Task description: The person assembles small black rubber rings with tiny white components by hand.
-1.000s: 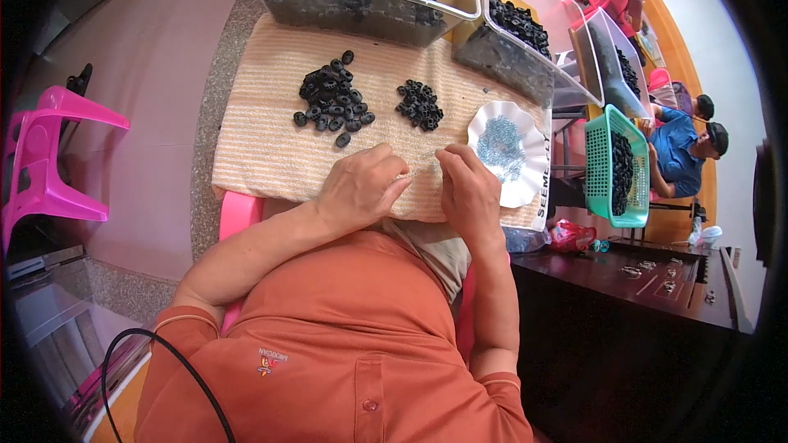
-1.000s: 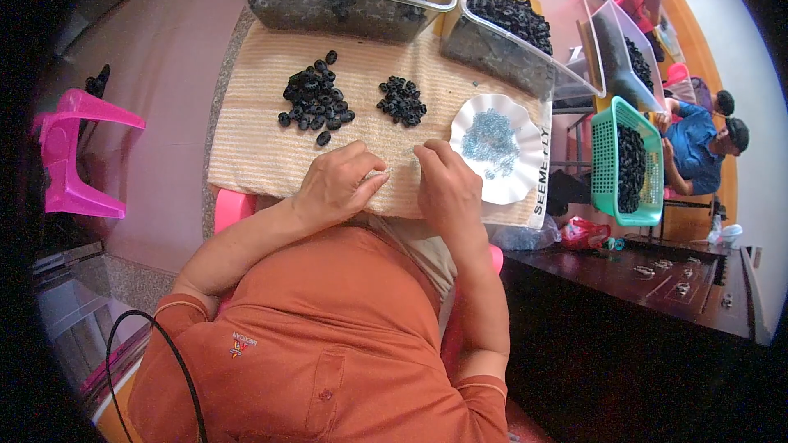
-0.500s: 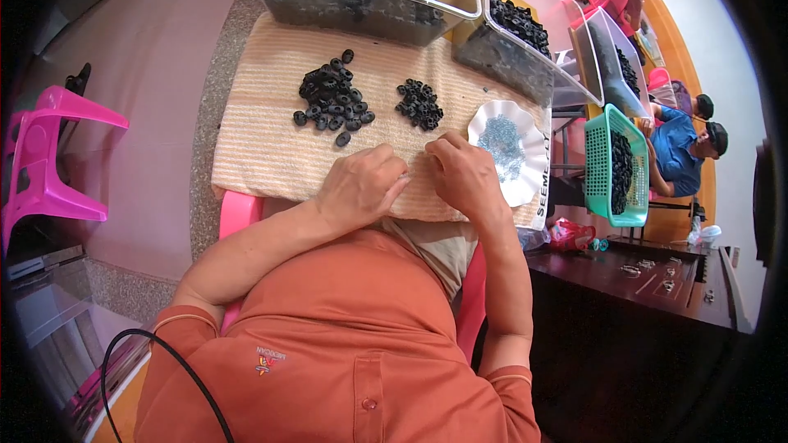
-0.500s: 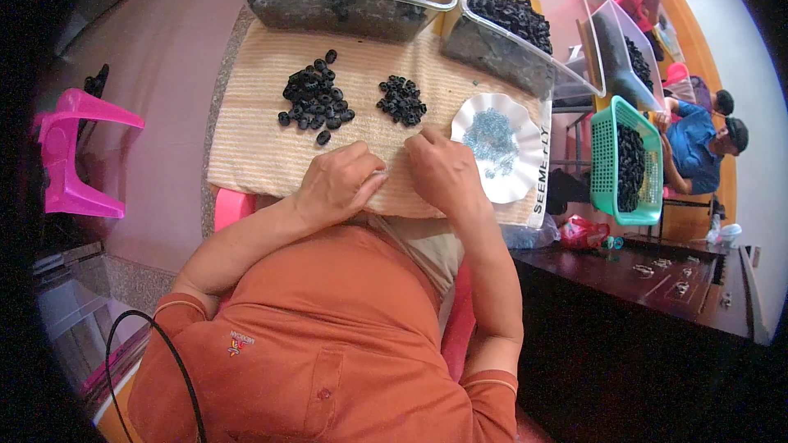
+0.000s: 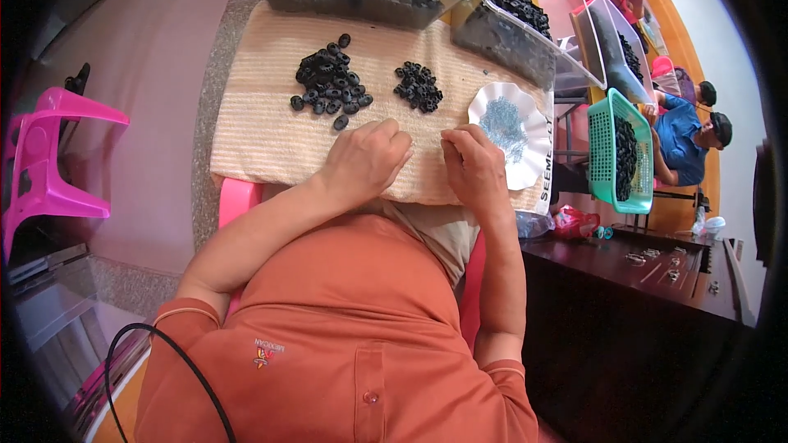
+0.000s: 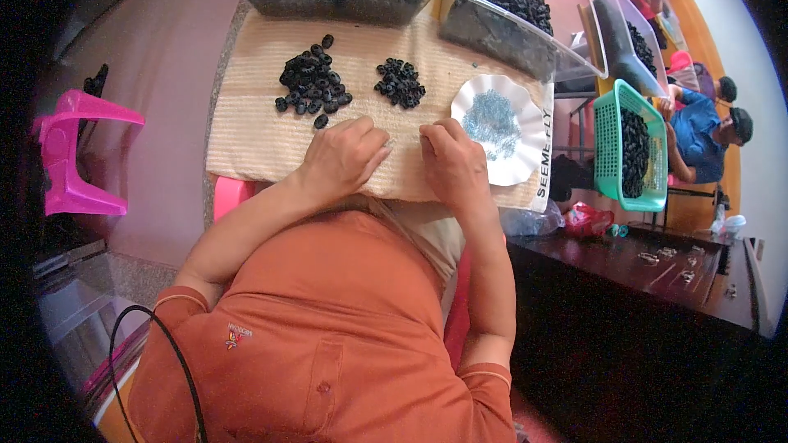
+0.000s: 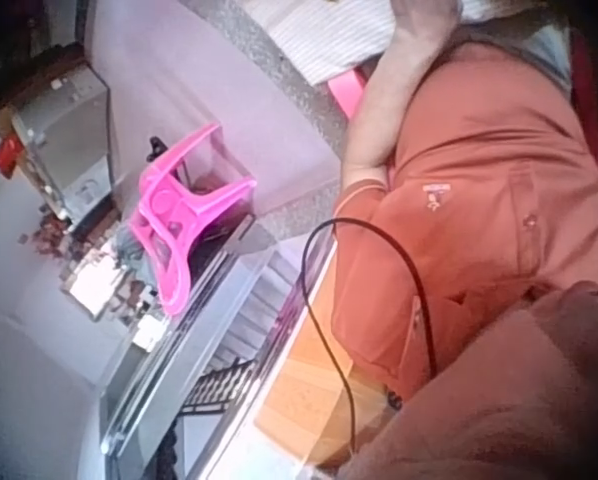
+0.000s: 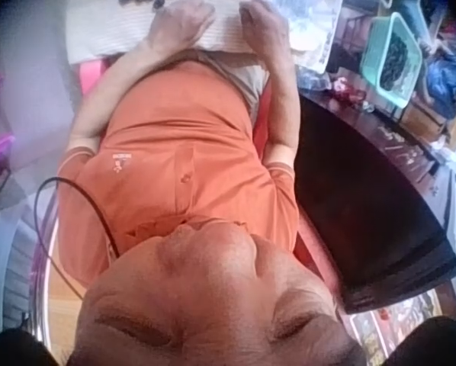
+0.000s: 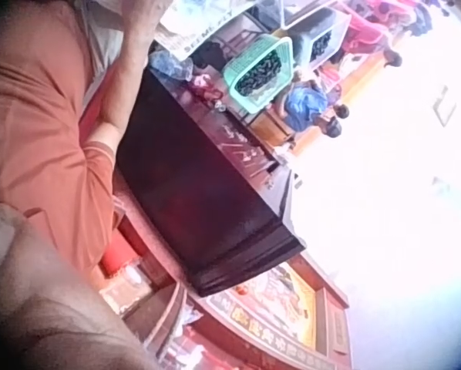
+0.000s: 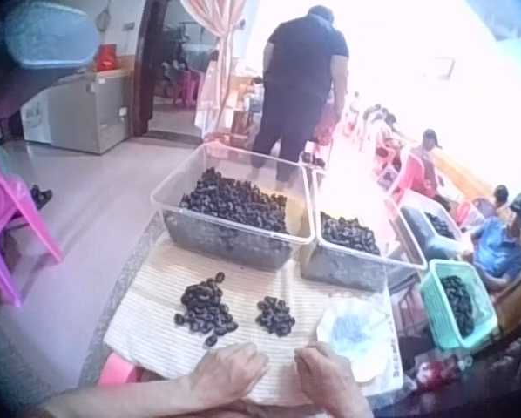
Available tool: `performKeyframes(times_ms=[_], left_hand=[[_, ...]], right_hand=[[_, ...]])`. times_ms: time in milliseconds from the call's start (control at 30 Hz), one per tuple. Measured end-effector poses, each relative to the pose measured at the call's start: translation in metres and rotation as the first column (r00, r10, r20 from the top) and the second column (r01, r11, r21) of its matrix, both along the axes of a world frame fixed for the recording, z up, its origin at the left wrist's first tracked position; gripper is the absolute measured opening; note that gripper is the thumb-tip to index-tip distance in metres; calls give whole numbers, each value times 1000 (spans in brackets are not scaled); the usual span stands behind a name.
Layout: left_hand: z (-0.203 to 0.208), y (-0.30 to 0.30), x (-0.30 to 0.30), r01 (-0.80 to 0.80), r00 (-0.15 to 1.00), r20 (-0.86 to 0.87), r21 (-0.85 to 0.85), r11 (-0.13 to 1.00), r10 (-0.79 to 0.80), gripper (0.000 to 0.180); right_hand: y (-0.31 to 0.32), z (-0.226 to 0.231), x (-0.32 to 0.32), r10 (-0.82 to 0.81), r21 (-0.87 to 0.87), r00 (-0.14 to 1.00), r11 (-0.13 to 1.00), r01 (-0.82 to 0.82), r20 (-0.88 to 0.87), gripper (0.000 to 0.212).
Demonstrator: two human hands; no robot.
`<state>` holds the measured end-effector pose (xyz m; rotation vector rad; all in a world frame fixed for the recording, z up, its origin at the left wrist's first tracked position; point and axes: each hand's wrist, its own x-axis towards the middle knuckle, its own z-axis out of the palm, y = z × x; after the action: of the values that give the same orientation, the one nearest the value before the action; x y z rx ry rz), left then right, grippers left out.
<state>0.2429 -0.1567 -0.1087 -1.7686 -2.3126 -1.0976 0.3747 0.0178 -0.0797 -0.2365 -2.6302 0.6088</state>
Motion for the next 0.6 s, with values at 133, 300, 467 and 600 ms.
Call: performKeyframes(times_ms=[133,300,467,600], left_hand=[[-1,1,-2,10,1000,1,-10,1000,-10,15],[-2,0,-3,24,1000,15,-17,1000,-24,15],[-2,-3,-5,42,998,38,-13,999,-42,15],[-3,-5,-7,57,996,72,16,998,-58,15]], right_hand=[[-2,-5,0,14,3,999,1000,-14,40,15],[-7,-6,0,-13,46,988,999,6,156,20],[-10,-10,11,-5,-20,998,1000,7,64,27],[-23,-9,25,21,-158,998,987,-10,63,27]])
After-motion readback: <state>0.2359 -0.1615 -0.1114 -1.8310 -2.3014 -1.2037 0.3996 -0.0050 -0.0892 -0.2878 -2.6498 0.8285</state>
